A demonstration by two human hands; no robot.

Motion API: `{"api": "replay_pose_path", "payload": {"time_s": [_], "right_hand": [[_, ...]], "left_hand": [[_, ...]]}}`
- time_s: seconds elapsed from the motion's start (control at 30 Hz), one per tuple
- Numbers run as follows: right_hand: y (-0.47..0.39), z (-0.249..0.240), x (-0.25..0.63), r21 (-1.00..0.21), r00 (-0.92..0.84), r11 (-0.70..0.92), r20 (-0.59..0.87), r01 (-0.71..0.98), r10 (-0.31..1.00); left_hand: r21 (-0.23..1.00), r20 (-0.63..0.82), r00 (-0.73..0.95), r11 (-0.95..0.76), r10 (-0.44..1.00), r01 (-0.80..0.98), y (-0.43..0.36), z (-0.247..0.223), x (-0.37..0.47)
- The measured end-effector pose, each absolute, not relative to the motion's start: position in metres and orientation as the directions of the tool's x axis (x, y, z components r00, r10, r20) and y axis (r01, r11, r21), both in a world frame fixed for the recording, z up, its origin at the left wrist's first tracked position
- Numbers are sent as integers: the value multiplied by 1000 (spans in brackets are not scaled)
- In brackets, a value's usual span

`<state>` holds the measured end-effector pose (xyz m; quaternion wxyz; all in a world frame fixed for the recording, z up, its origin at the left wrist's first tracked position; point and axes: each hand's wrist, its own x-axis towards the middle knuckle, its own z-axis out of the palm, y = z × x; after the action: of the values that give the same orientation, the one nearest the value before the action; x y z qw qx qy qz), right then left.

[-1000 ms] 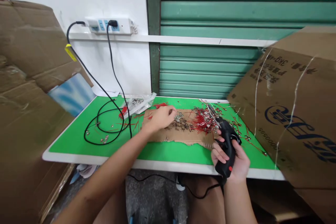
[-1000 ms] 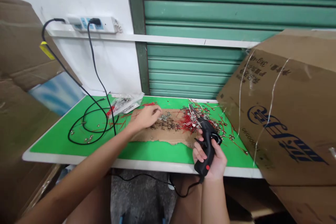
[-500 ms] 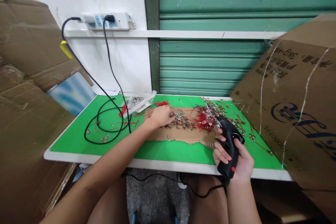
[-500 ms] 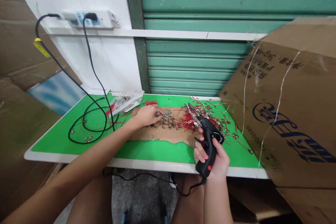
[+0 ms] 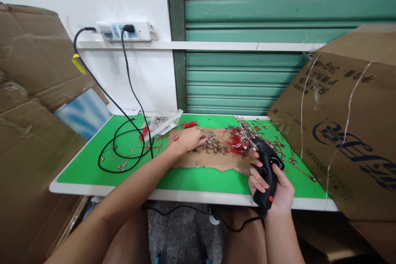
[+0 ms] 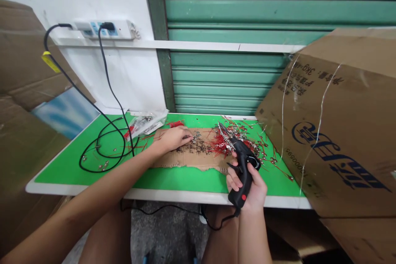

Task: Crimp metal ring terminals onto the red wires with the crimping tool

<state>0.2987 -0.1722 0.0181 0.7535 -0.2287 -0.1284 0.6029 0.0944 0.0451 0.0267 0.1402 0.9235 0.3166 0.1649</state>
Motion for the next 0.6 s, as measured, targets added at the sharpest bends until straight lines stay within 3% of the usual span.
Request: {"api": "replay_pose_path", "payload": {"time_s": [0.1, 0.33, 0.6], "right_hand": [[-172, 19, 299, -497, 238, 167, -83, -852, 968], [-171, 16, 301, -552, 238, 162, -68, -818, 969], [-171, 21, 299, -532, 230, 153, -80, -833, 970]], "left_hand": [[258, 193, 791, -808, 580, 529, 48, 26, 94], [177, 207, 825, -850, 526, 497, 52, 31, 83], [199, 157, 847, -856, 508, 477, 61, 29, 84]]}}
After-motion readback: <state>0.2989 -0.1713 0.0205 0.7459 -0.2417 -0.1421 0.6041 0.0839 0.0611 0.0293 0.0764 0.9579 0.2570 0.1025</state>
